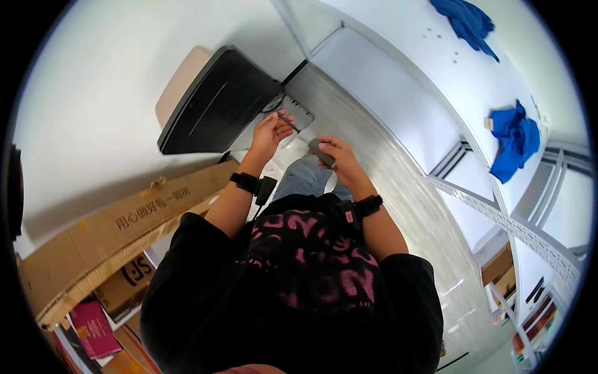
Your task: The person uses a screwdriver to remove screws from a black plastic cover on a white appliance. They then remove the cover and proceed to unscrew fasteners from the metal back panel of the appliance.
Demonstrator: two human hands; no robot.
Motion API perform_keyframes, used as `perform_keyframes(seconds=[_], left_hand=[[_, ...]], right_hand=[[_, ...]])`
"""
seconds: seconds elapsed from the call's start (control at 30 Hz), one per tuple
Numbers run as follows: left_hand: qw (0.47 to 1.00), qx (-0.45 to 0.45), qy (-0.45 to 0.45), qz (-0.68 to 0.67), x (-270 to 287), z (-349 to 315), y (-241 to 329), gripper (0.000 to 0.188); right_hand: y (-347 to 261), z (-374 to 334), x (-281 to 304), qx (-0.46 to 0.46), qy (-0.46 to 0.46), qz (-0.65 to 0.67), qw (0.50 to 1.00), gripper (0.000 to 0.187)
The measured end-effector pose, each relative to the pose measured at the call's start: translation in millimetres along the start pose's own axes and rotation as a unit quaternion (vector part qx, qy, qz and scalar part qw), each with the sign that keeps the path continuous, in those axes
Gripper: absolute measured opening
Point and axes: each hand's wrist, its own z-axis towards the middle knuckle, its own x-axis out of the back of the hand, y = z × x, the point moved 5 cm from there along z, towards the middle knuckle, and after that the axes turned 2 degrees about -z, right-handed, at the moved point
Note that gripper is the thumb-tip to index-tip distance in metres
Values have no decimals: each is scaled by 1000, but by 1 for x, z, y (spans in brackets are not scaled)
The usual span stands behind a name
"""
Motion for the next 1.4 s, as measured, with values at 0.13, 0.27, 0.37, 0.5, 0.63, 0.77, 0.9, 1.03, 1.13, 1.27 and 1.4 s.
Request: perform_keyframes(seconds=[0.13, 0.27, 0.37, 0.5, 0.63, 0.77, 0.9, 1.03, 1.13, 1.27, 1.4], left_hand=[[994, -4, 82, -69, 82, -33, -4, 28], [986, 22, 118, -119, 157, -47, -19, 26], [982, 61, 124, -127, 213, -47, -28, 23], [986, 77, 118, -88, 269, -44, -28, 22], [989, 86, 112, -33, 293, -41, -24, 20], [991, 91, 95, -16, 298, -40, -21, 17], [993, 84, 81, -32, 300, -37, -22, 15], [987, 115, 94, -54, 307, -33, -25, 16], [989, 116, 86, -32, 310, -31, -26, 16], [990, 108, 86, -37, 311, -29, -28, 13], [989, 106, 97, -27, 311, -27, -29, 17]], right_hand=[[47, 20, -54, -69, -51, -17, 996, 32], [96, 44, -87, -98, -50, -30, 993, 37], [142, 62, -111, -108, -43, -41, 992, 37], [192, 76, -133, -119, 19, -32, 992, 35], [225, 77, -152, -105, 63, 6, 992, 34], [241, 75, -161, -91, 82, 44, 991, 33], [247, 78, -166, -55, 92, 74, 992, 32], [253, 82, -171, -56, 96, 83, 990, 31], [256, 85, -173, -56, 103, 88, 989, 31], [259, 88, -172, -57, 104, 102, 988, 31], [261, 92, -169, -47, 92, 128, 986, 31]])
